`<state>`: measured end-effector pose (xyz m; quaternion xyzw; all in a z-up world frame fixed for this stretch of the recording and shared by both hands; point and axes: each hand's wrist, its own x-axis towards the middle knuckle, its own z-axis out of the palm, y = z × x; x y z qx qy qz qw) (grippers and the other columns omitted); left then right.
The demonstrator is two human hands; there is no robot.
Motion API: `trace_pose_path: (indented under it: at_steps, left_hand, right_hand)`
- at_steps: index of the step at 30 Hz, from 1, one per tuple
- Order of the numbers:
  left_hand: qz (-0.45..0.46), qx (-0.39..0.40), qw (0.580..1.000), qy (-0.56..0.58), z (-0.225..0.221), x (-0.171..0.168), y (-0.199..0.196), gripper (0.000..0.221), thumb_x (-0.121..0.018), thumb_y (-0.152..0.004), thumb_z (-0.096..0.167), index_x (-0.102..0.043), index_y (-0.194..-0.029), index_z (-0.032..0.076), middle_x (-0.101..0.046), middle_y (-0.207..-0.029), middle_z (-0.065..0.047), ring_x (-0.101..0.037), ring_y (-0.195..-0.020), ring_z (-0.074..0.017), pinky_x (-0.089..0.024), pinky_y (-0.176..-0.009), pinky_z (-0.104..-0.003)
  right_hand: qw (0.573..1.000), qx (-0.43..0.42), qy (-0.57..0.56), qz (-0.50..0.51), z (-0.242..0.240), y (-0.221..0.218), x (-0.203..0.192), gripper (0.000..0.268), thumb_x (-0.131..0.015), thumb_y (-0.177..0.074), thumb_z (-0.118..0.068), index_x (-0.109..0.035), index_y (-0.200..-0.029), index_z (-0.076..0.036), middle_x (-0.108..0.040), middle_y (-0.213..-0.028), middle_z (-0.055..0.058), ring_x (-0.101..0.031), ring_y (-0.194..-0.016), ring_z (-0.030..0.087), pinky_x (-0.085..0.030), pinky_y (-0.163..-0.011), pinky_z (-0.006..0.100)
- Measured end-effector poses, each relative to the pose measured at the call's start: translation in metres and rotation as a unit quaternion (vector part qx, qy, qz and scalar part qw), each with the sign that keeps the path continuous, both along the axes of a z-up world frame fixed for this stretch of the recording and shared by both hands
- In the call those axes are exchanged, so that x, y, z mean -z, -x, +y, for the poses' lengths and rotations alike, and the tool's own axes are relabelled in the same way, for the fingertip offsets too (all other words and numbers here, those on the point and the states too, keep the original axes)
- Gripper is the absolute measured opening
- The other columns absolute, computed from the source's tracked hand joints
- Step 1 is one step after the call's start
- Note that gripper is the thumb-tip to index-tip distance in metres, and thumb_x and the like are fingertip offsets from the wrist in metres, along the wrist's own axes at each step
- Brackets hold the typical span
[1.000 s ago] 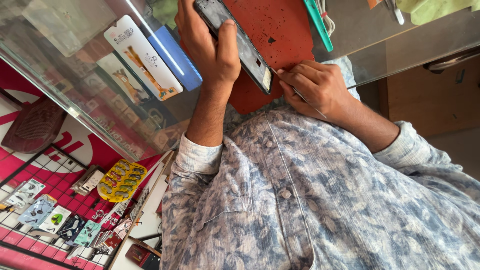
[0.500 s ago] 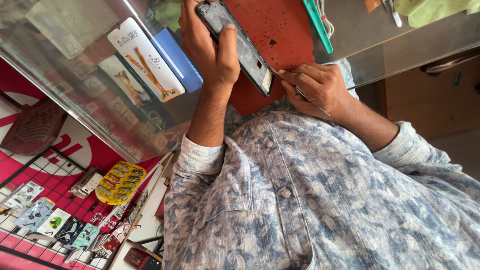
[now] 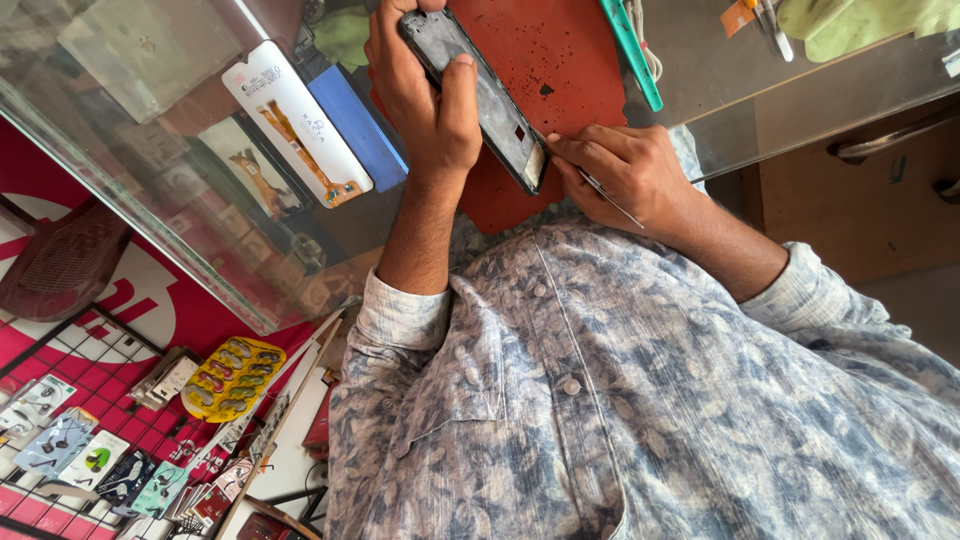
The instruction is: The person applies a liquid solution to the back of a smartphone and uses a metal tool to scrape and clean the surface. They then use a toothbrush to scrub the device and a rubber band to secure the back cover while continuing to scrape the edges with a metal tool.
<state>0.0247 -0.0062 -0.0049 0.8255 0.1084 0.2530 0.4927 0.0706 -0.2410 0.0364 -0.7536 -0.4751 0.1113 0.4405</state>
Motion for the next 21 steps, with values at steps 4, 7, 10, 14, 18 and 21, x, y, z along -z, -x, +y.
trace_pose_path:
  at_steps: [4,7,10,14,18,21]
  left_hand:
    - [0.006,-0.002,1.000,0.004,-0.0009,0.0021,0.0000,0.043,-0.058,-0.084,0.008,-0.055,-0.127,0.006,-0.059,-0.119,-0.008,-0.058,-0.107,-0.0213,-0.044,-0.108,-0.042]
    - [0.009,-0.005,1.000,0.001,-0.0001,0.0006,0.0014,0.043,-0.059,-0.084,0.008,-0.055,-0.127,0.006,-0.058,-0.118,-0.008,-0.058,-0.107,-0.0217,-0.044,-0.107,-0.042]
    - [0.003,-0.001,1.000,0.015,-0.0015,-0.0011,0.0005,0.043,-0.058,-0.085,0.007,-0.054,-0.128,0.006,-0.059,-0.117,-0.009,-0.058,-0.107,-0.0226,-0.044,-0.107,-0.042]
    - [0.008,-0.008,1.000,0.006,-0.0021,-0.0028,-0.0002,0.043,-0.059,-0.085,0.007,-0.054,-0.128,0.006,-0.058,-0.117,-0.008,-0.057,-0.107,-0.0224,-0.042,-0.107,-0.041]
    - [0.019,-0.012,1.000,-0.010,-0.0029,-0.0058,0.0006,0.042,-0.058,-0.085,0.008,-0.054,-0.127,0.006,-0.058,-0.115,-0.009,-0.056,-0.106,-0.0230,-0.040,-0.107,-0.042]
    - [0.009,-0.012,1.000,-0.005,-0.0026,-0.0032,-0.0007,0.042,-0.058,-0.085,0.009,-0.054,-0.126,0.006,-0.057,-0.113,-0.009,-0.056,-0.104,-0.0232,-0.042,-0.105,-0.041]
  right_hand:
    - [1.000,-0.004,0.018,-0.016,0.0068,-0.0028,0.0034,0.021,-0.078,-0.095,0.003,-0.071,-0.114,0.007,-0.073,-0.093,0.014,-0.072,-0.072,0.025,-0.055,-0.056,0.037]
    - [1.000,0.003,-0.013,-0.020,0.0044,-0.0021,0.0022,0.021,-0.075,-0.094,0.004,-0.069,-0.114,0.007,-0.073,-0.103,0.016,-0.074,-0.081,0.027,-0.059,-0.064,0.036]
    - [1.000,0.011,-0.016,0.010,0.0049,-0.0016,0.0012,0.016,-0.074,-0.095,0.005,-0.069,-0.110,0.006,-0.074,-0.101,0.016,-0.074,-0.079,0.026,-0.059,-0.063,0.036]
    - [1.000,0.006,0.002,0.016,0.0053,-0.0026,0.0001,0.014,-0.075,-0.094,0.006,-0.071,-0.107,0.007,-0.074,-0.097,0.015,-0.073,-0.074,0.026,-0.057,-0.058,0.036]
    - [1.000,0.010,-0.008,0.015,0.0057,-0.0023,-0.0003,0.013,-0.075,-0.094,0.007,-0.069,-0.106,0.006,-0.074,-0.100,0.015,-0.074,-0.077,0.025,-0.058,-0.061,0.035]
    - [1.000,0.010,-0.007,0.014,0.0065,-0.0020,-0.0002,0.014,-0.075,-0.094,0.007,-0.069,-0.106,0.006,-0.074,-0.098,0.015,-0.074,-0.076,0.025,-0.058,-0.061,0.035]
